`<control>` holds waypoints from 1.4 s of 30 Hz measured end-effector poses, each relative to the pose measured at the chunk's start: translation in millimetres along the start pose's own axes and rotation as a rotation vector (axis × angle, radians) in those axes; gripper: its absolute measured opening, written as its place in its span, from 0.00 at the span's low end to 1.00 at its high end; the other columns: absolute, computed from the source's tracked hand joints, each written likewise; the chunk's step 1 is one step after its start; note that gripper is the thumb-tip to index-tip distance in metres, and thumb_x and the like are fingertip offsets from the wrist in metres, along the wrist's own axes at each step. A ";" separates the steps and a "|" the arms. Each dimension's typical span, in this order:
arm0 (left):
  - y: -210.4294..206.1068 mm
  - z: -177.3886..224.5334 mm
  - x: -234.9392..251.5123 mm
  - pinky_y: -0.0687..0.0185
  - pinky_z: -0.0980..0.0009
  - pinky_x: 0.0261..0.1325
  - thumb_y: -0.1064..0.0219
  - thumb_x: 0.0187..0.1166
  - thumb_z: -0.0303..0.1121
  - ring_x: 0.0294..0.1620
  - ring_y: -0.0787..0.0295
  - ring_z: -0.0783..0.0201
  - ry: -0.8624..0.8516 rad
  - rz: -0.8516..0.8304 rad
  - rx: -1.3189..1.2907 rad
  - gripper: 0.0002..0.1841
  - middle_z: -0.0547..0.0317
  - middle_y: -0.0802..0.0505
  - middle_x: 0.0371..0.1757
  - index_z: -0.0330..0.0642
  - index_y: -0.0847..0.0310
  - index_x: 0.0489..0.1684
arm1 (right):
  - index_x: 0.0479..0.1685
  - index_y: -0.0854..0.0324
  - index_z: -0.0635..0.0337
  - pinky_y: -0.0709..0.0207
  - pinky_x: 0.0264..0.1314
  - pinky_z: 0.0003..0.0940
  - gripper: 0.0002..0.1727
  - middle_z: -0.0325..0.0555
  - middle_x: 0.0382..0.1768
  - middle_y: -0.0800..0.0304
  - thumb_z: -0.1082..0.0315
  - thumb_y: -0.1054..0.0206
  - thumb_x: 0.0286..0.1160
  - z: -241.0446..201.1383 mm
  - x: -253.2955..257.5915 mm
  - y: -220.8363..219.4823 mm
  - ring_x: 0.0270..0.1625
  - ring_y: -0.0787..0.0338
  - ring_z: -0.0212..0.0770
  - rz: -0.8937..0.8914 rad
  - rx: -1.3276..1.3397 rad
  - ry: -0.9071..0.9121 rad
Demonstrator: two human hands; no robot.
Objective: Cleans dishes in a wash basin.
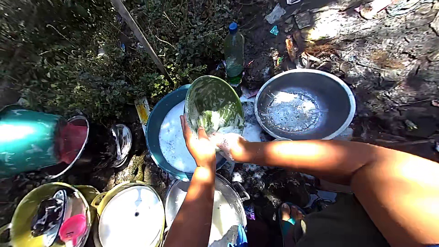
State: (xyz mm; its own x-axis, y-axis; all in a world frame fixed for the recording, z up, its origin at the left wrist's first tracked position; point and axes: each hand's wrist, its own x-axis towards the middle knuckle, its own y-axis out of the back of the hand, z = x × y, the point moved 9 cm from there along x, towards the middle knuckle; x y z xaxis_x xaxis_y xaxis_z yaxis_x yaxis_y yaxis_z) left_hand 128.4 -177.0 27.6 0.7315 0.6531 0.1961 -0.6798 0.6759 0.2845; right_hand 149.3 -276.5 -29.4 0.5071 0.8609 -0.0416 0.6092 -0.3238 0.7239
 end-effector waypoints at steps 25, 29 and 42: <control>10.3 11.1 11.6 0.25 0.67 0.80 0.43 0.75 0.12 0.78 0.21 0.67 -0.126 -0.087 -0.097 0.29 0.55 0.18 0.81 0.33 0.25 0.79 | 0.48 0.08 0.53 0.22 0.64 0.68 0.11 0.59 0.52 0.09 0.71 0.25 0.66 73.2 -15.1 11.7 0.61 0.12 0.65 0.046 -0.260 0.330; 4.3 12.4 7.7 0.23 0.66 0.79 0.44 0.77 0.13 0.78 0.21 0.67 -0.109 -0.064 -0.108 0.29 0.57 0.19 0.81 0.37 0.27 0.82 | 0.53 0.11 0.60 0.23 0.71 0.56 0.14 0.55 0.54 0.09 0.62 0.34 0.79 31.1 -16.4 0.5 0.64 0.13 0.56 0.096 -0.027 0.260; 8.8 6.0 7.7 0.23 0.65 0.78 0.45 0.78 0.14 0.77 0.21 0.66 -0.085 -0.055 -0.147 0.29 0.56 0.19 0.81 0.38 0.28 0.82 | 0.49 0.09 0.57 0.24 0.67 0.61 0.09 0.52 0.51 0.08 0.68 0.31 0.75 40.1 -8.6 -3.4 0.61 0.12 0.56 0.076 -0.028 0.154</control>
State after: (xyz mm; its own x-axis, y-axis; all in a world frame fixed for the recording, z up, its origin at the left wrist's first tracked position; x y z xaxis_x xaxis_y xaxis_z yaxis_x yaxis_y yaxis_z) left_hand 128.4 -168.1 37.2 0.7651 0.5871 0.2646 -0.6349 0.7562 0.1582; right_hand 167.3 -298.6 -59.1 0.4503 0.8850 0.1181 0.5543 -0.3807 0.7401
